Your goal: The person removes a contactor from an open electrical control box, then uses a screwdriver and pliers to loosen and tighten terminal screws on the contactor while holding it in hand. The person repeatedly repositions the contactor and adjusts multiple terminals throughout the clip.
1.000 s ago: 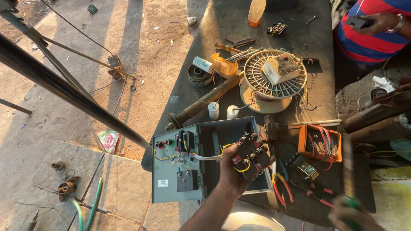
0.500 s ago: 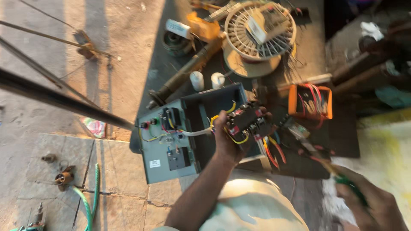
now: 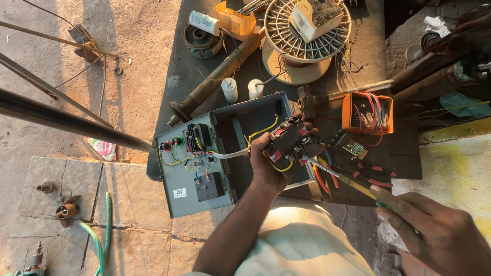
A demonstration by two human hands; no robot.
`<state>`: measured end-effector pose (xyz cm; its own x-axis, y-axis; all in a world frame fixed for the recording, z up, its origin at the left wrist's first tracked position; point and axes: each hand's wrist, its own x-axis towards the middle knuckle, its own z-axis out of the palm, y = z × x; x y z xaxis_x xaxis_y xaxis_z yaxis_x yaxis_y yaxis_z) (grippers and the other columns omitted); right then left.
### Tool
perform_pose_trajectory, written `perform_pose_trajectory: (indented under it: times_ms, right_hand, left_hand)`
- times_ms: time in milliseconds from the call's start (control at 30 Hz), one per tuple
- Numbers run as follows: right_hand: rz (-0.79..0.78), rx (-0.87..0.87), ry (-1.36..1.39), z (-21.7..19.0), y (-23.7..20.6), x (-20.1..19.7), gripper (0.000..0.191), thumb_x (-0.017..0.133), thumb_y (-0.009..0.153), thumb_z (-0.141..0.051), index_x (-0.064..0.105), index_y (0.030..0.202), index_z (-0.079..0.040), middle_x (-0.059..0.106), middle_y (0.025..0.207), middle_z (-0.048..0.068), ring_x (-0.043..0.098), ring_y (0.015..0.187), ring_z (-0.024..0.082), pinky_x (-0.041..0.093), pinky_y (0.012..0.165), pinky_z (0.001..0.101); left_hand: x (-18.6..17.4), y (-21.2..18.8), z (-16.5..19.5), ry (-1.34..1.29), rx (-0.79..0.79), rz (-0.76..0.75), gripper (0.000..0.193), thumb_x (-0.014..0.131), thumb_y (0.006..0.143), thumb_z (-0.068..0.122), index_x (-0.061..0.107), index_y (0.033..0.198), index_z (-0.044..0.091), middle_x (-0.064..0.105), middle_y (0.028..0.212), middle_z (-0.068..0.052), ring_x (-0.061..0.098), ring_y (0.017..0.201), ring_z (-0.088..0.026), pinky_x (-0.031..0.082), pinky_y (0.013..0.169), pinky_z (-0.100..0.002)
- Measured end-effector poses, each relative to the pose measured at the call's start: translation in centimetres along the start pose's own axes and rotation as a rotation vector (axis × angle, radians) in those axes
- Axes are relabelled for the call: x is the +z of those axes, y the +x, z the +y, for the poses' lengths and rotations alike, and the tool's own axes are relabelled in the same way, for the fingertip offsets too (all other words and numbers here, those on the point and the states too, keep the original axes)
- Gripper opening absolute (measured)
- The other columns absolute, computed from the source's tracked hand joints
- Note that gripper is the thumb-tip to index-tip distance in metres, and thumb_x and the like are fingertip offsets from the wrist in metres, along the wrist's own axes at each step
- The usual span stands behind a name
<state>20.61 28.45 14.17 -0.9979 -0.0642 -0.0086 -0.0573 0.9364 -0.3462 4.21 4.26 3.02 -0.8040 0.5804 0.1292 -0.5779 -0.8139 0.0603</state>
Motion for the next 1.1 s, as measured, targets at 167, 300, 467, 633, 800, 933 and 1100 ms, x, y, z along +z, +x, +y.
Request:
perform_pose_trajectory:
  times_ms: [167,300,467,633,800,933,1100]
  right_hand:
    - [-0.03,-0.037,-0.18,-0.2,0.4,-0.7,0.053,0.08,0.079,-0.034,0.073,0.13,-0.025,0.075,0.084,-0.001,0.071,0.058,0.016,0.057,0.054,0.0352]
    - [-0.121,-0.065,-0.265,-0.3,0.7,-1.3,0.061,0.078,0.079,-0.036,0.07,0.14,-0.03,0.075,0.082,-0.003,0.072,0.057,0.015,0.057,0.052,0.0346]
    - [-0.076,-0.204,-0.283,-0.6,1.6,-2.2,0.063,0.077,0.078,-0.034,0.068,0.14,-0.024,0.074,0.083,0.003,0.071,0.055,0.019,0.056,0.05,0.0367]
    - [-0.13,-0.223,-0.348,-1.1,2.4,-2.9,0.065,0.079,0.078,-0.034,0.068,0.141,-0.026,0.074,0.083,0.003,0.071,0.054,0.017,0.057,0.05,0.0359]
    - [-0.188,-0.133,-0.319,-0.9,2.5,-3.1,0.063,0.081,0.078,-0.034,0.066,0.139,-0.033,0.076,0.084,-0.002,0.071,0.053,0.014,0.057,0.051,0.0326]
    - [-0.249,-0.281,-0.494,0.1,3.0,-3.4,0.065,0.072,0.078,-0.024,0.064,0.142,-0.032,0.076,0.101,0.007,0.072,0.057,0.014,0.059,0.053,0.0329]
    - [-0.012,-0.793,-0.63,0.4,4.0,-4.3,0.045,0.061,0.088,-0.027,0.067,0.13,-0.012,0.072,0.095,0.017,0.077,0.079,0.027,0.059,0.059,0.0376]
  left_hand:
    - [0.1,-0.2,0.4,0.098,0.009,0.085,0.076,0.058,0.095,0.047,0.047,0.151,-0.002,0.061,0.138,-0.019,0.058,0.135,-0.036,0.046,0.119,-0.06]
    - [0.0,-0.4,0.6,0.128,0.019,0.089,0.077,0.059,0.095,0.047,0.047,0.152,-0.003,0.061,0.138,-0.02,0.059,0.134,-0.036,0.046,0.118,-0.061]
    - [-0.2,-0.5,0.8,0.116,0.025,0.092,0.078,0.058,0.096,0.047,0.046,0.154,-0.004,0.061,0.141,-0.021,0.058,0.135,-0.036,0.046,0.119,-0.061]
    - [-0.3,-0.9,0.6,0.166,0.027,0.105,0.078,0.059,0.095,0.047,0.046,0.152,-0.004,0.061,0.142,-0.02,0.059,0.136,-0.035,0.046,0.118,-0.06]
    - [-0.3,-0.9,0.2,0.316,0.08,0.087,0.08,0.06,0.094,0.045,0.045,0.153,-0.006,0.061,0.142,-0.021,0.057,0.137,-0.034,0.046,0.118,-0.059]
    - [0.0,-1.0,-0.1,0.262,0.089,0.117,0.081,0.06,0.091,0.042,0.043,0.155,-0.004,0.06,0.141,-0.018,0.056,0.137,-0.031,0.046,0.119,-0.058]
    - [0.1,-1.2,-0.4,0.258,0.082,0.138,0.08,0.06,0.09,0.04,0.044,0.155,-0.004,0.06,0.141,-0.017,0.057,0.137,-0.031,0.045,0.121,-0.057]
